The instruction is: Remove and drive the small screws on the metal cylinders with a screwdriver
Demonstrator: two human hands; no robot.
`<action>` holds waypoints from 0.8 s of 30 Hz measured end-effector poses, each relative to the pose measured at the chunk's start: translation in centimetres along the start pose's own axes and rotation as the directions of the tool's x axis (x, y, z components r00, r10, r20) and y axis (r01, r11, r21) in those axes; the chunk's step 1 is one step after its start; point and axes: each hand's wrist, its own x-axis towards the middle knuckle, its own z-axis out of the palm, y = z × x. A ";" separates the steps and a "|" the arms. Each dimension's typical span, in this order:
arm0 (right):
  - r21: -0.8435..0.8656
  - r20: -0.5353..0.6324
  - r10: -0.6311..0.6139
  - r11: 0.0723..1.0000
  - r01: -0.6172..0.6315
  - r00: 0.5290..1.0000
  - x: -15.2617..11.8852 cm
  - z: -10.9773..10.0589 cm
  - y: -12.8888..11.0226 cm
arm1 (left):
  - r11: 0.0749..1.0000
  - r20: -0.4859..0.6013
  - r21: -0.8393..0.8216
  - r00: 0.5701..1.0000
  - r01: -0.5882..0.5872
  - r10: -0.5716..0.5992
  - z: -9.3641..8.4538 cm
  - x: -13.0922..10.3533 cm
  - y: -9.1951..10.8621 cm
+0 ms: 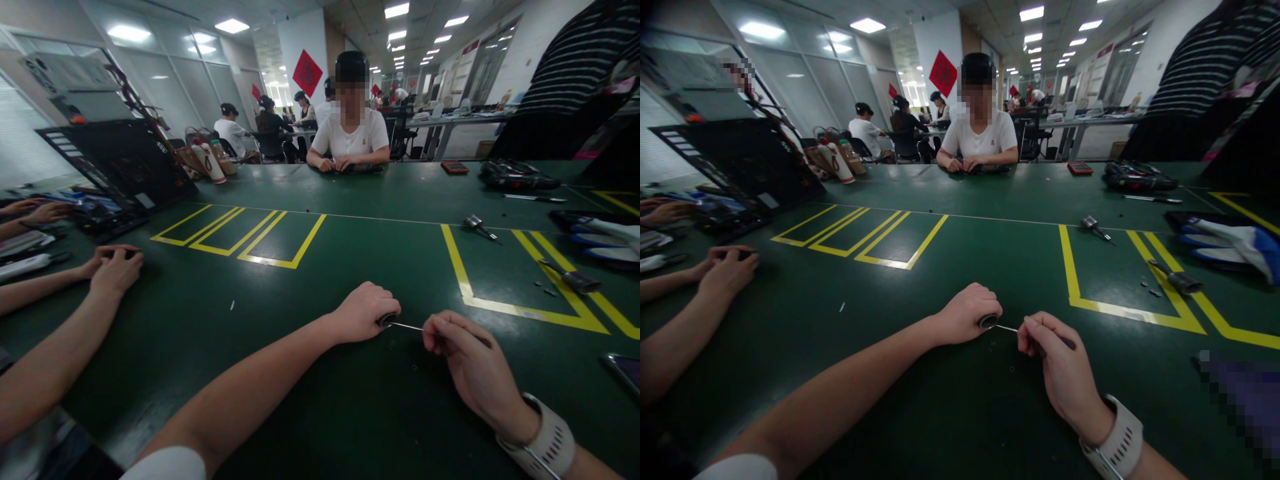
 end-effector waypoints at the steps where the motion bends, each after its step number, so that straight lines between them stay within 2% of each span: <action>1: 0.011 -0.019 0.000 1.000 0.001 1.000 0.0 0.0 0.1 | 1.000 0.000 -0.014 1.000 0.009 -0.009 0.0 0.0 0.0; 5: 0.054 -0.120 -0.043 0.997 0.050 0.992 0.3 -0.3 0.5 | 0.990 -0.033 -0.081 0.992 0.117 -0.120 0.4 -0.1 -0.3; 7: 0.016 -0.127 -0.080 0.996 0.083 0.989 0.4 -0.3 0.7 | 0.965 -0.109 -0.129 0.964 0.227 -0.242 0.7 -0.1 -0.7; 8: -0.038 -0.105 -0.097 0.995 0.094 0.990 0.4 -0.2 0.9 | 0.942 -0.165 -0.164 0.934 0.291 -0.317 0.9 0.0 -0.9; 10: -0.221 -0.002 -0.122 0.968 0.119 0.993 0.3 0.1 1.3 | 0.879 -0.305 -0.251 0.829 0.405 -0.469 1.1 0.0 -1.6; 12: -0.419 0.167 -0.149 0.884 0.207 0.975 0.0 0.8 2.0 | 0.826 -0.457 -0.316 0.689 0.467 -0.563 1.2 0.1 -2.1; 14: -0.545 0.373 -0.193 0.746 0.382 0.908 -0.4 1.6 2.7 | 0.804 -0.584 -0.325 0.564 0.498 -0.585 1.2 0.1 -2.6; 16: -0.591 0.565 -0.208 0.573 0.568 0.798 -0.9 2.3 3.3 | 0.797 -0.655 -0.311 0.491 0.518 -0.575 1.1 0.1 -2.7; 17: -0.596 0.635 -0.196 0.491 0.636 0.747 -1.0 2.5 3.5 | 0.795 -0.672 -0.308 0.473 0.522 -0.570 1.1 0.0 -2.7; 19: -0.592 0.718 -0.169 0.363 0.720 0.675 -1.0 2.6 3.2 | 0.795 -0.678 -0.309 0.466 0.521 -0.569 1.1 0.0 -2.6; 24: -0.521 0.826 -0.156 0.158 0.839 0.542 -0.2 1.7 0.7 | 0.795 -0.639 -0.311 0.504 0.521 -0.581 1.1 -0.1 -2.2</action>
